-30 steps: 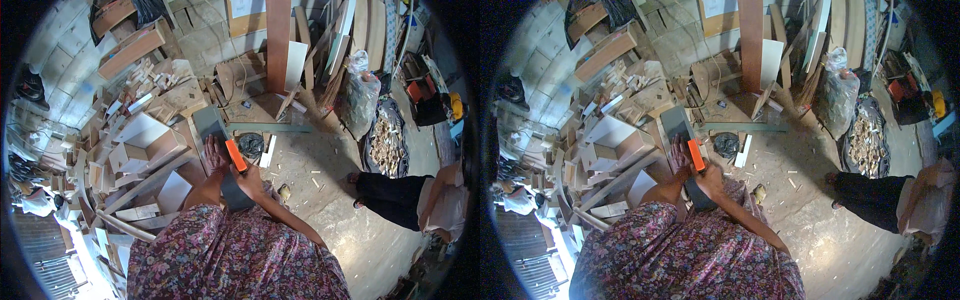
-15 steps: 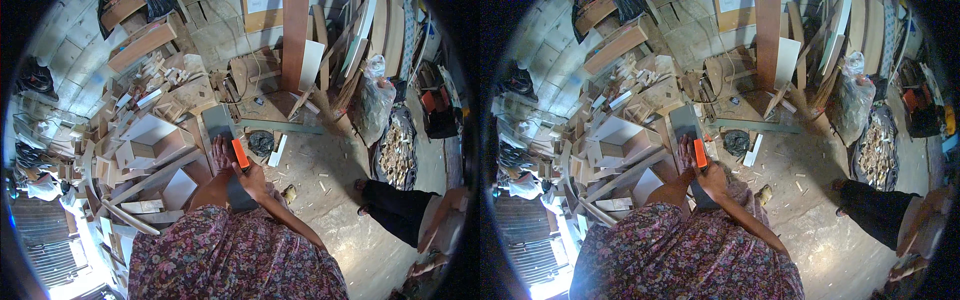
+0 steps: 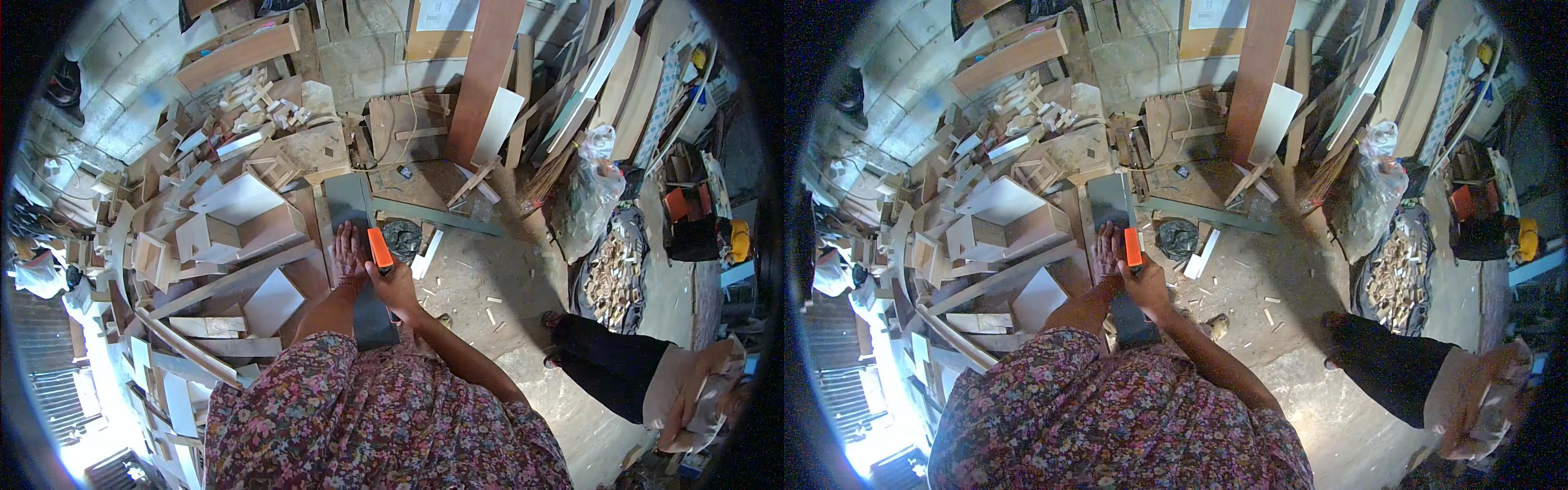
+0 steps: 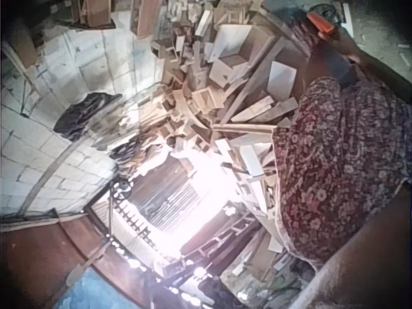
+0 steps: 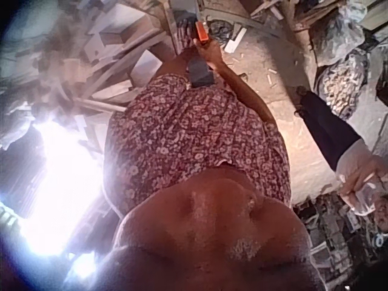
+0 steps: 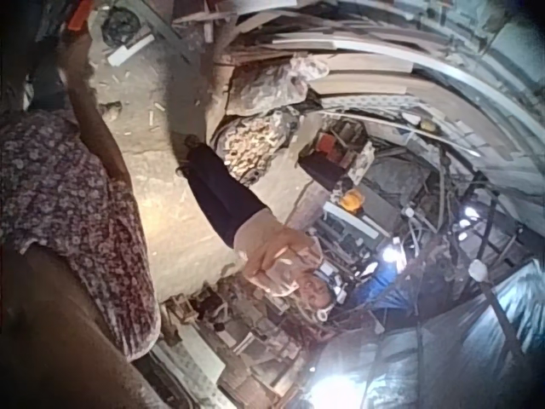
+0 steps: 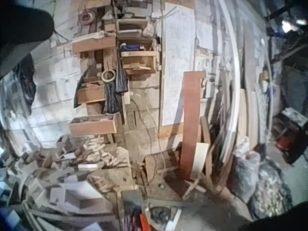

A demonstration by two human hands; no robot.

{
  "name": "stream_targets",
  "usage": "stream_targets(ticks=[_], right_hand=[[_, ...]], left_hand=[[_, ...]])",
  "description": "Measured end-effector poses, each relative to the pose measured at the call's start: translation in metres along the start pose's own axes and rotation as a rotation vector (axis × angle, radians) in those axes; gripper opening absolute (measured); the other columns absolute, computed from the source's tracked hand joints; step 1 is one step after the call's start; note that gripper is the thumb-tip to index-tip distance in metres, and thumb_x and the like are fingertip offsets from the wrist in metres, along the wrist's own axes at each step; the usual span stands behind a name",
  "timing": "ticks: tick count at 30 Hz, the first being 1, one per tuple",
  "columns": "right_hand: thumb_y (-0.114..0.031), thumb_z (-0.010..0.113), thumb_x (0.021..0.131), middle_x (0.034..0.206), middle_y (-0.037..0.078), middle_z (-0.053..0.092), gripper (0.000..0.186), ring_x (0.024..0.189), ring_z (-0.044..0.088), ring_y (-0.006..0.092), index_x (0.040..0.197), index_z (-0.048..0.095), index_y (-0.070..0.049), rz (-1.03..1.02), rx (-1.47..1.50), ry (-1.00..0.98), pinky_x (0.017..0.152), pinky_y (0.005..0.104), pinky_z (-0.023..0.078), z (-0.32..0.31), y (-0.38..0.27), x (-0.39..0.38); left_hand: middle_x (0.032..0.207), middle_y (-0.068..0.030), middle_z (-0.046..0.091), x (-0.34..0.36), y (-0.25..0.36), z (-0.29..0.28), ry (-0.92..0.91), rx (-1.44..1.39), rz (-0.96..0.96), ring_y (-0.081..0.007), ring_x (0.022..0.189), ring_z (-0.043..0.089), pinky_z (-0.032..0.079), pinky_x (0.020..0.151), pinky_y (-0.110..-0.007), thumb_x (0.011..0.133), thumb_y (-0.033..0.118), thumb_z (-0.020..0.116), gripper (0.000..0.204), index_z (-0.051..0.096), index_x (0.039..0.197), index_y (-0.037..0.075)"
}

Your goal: Sawing a piece of material using a hand saw in a workshop environment.

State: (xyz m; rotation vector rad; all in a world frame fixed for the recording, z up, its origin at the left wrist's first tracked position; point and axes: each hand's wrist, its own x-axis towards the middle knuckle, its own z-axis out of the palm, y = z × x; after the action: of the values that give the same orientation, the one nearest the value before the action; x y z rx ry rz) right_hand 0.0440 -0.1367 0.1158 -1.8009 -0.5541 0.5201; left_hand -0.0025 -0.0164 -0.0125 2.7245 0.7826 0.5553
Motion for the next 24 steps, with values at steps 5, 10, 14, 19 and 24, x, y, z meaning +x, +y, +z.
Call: stream_targets(ticks=[5, 10, 14, 19, 24], right_hand=[[-0.034, 0.062, 0.076, 0.067, 0.013, 0.058, 0.039, 0.062, 0.056, 0.0218, 0.086, 0.055, 0.003, 0.026, 0.020, -0.021, 0.057, 0.0369, 0.043, -0.001, 0.005, 0.003], [-0.025, 0.063, 0.076, 0.058, 0.008, 0.054, 0.027, 0.054, 0.051, 0.0149, 0.075, 0.056, 0.001, 0.094, 0.084, -0.085, 0.052, 0.0331, 0.041, -0.005, 0.034, 0.019], [-0.022, 0.062, 0.075, 0.055, 0.004, 0.050, 0.025, 0.052, 0.047, 0.0114, 0.069, 0.054, 0.001, 0.042, 0.071, -0.142, 0.049, 0.0312, 0.039, 0.006, 0.023, 0.029], [-0.019, 0.058, 0.080, 0.052, -0.001, 0.048, 0.015, 0.041, 0.043, 0.0059, 0.074, 0.053, -0.006, 0.059, 0.205, -0.153, 0.038, 0.0239, 0.034, 0.010, 0.013, 0.009], [-0.024, 0.062, 0.075, 0.063, 0.013, 0.056, 0.028, 0.057, 0.054, 0.0205, 0.084, 0.056, 0.002, 0.036, -0.004, -0.014, 0.053, 0.0333, 0.041, 0.002, -0.002, -0.004]], left_hand=[[0.134, -0.0151, 0.027, 0.002, 0.013, -0.008, -0.035, -0.129, -0.009, -0.0328, 0.124, 0.025, 0.021, 0.101, -0.043, 0.076, 0.017, 0.042, 0.051, 0.034, 0.124, 0.002], [0.132, -0.0197, 0.029, 0.005, 0.019, -0.015, -0.016, -0.137, -0.027, -0.0336, 0.123, 0.027, 0.023, 0.100, -0.043, 0.076, 0.018, 0.042, 0.050, 0.035, 0.123, 0.000], [0.131, -0.0208, 0.030, -0.003, 0.005, -0.010, 0.079, -0.154, -0.041, -0.0342, 0.121, 0.029, 0.025, 0.099, -0.043, 0.076, 0.019, 0.043, 0.051, 0.035, 0.122, -0.001], [0.129, -0.0198, 0.032, -0.016, -0.005, -0.014, 0.062, -0.090, -0.054, -0.0336, 0.121, 0.030, 0.025, 0.099, -0.042, 0.075, 0.019, 0.045, 0.050, 0.038, 0.120, -0.002], [0.129, -0.0164, 0.034, -0.005, 0.008, -0.021, -0.016, 0.011, -0.075, -0.0308, 0.121, 0.031, 0.025, 0.100, -0.040, 0.075, 0.020, 0.043, 0.048, 0.040, 0.119, 0.000]])
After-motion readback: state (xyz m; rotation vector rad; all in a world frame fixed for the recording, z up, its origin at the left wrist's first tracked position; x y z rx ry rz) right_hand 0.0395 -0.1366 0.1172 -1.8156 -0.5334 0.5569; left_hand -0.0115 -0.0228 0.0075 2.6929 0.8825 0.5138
